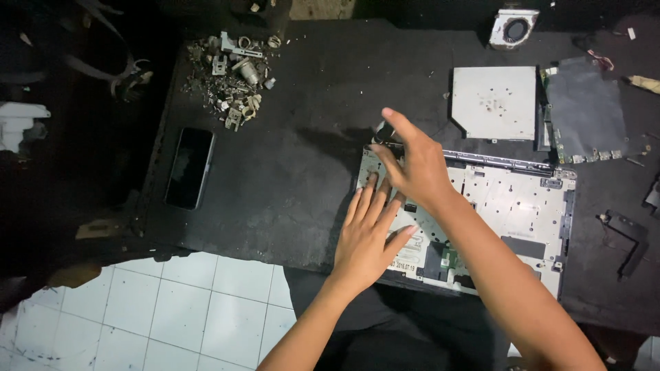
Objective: Disassembling a laptop on a workbench using a screwdriver to remove internal components.
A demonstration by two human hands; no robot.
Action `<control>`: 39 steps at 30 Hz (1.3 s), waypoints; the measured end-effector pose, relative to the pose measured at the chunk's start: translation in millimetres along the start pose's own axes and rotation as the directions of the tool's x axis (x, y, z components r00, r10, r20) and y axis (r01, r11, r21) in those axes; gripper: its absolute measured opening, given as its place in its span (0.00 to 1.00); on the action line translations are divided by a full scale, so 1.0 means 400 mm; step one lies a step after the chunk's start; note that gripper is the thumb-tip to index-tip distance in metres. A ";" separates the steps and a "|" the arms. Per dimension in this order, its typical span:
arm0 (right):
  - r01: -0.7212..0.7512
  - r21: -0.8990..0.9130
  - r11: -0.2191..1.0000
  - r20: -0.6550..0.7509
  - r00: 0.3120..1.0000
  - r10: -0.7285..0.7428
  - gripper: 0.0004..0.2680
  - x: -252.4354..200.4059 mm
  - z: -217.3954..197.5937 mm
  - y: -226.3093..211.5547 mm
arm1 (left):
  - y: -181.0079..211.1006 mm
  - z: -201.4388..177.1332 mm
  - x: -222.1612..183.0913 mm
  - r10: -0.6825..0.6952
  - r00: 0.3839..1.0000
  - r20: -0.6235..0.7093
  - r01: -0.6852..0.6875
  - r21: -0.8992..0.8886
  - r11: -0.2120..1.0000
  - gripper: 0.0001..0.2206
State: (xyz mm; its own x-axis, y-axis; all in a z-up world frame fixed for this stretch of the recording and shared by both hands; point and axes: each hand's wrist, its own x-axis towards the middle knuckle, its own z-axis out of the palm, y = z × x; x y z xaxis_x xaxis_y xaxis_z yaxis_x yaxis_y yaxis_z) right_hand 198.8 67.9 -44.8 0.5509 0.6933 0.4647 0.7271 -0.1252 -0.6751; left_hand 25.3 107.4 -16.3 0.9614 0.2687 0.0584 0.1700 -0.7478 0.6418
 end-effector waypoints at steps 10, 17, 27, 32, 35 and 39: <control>0.091 0.173 0.981 -0.073 0.994 -0.080 0.24 0.024 0.010 -0.047 | 0.002 -0.004 0.002 -0.015 1.000 0.011 0.015 0.026 1.000 0.27; -0.026 0.130 0.991 -0.019 0.999 0.029 0.22 0.000 0.038 0.016 | -0.003 -0.001 0.006 -0.009 1.000 0.016 0.009 0.006 1.000 0.27; 0.063 -0.021 0.998 0.020 0.998 -0.063 0.23 0.013 0.039 0.024 | 0.009 -0.006 0.003 -0.029 0.999 0.021 0.029 0.031 0.999 0.27; 0.013 0.079 0.997 0.030 0.999 -0.016 0.22 0.017 0.026 -0.013 | 0.006 -0.004 0.000 -0.027 0.999 0.021 0.027 0.026 0.999 0.28; 0.000 0.108 0.994 0.048 0.999 -0.005 0.22 0.017 0.018 -0.021 | -0.002 0.009 0.001 -0.026 1.000 0.010 0.026 0.022 0.999 0.27; 0.021 0.035 0.999 0.043 0.999 -0.023 0.21 0.009 0.027 0.000 | -0.005 0.010 -0.001 -0.027 1.000 0.013 0.027 0.031 0.999 0.27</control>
State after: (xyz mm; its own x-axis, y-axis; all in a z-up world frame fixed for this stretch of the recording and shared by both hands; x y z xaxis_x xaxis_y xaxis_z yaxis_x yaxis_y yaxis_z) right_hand 196.2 78.1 -49.5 0.5160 0.7260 0.4545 0.7239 -0.0859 -0.6846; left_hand 25.5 106.4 -20.5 0.9591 0.2815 0.0312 0.2025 -0.7586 0.6194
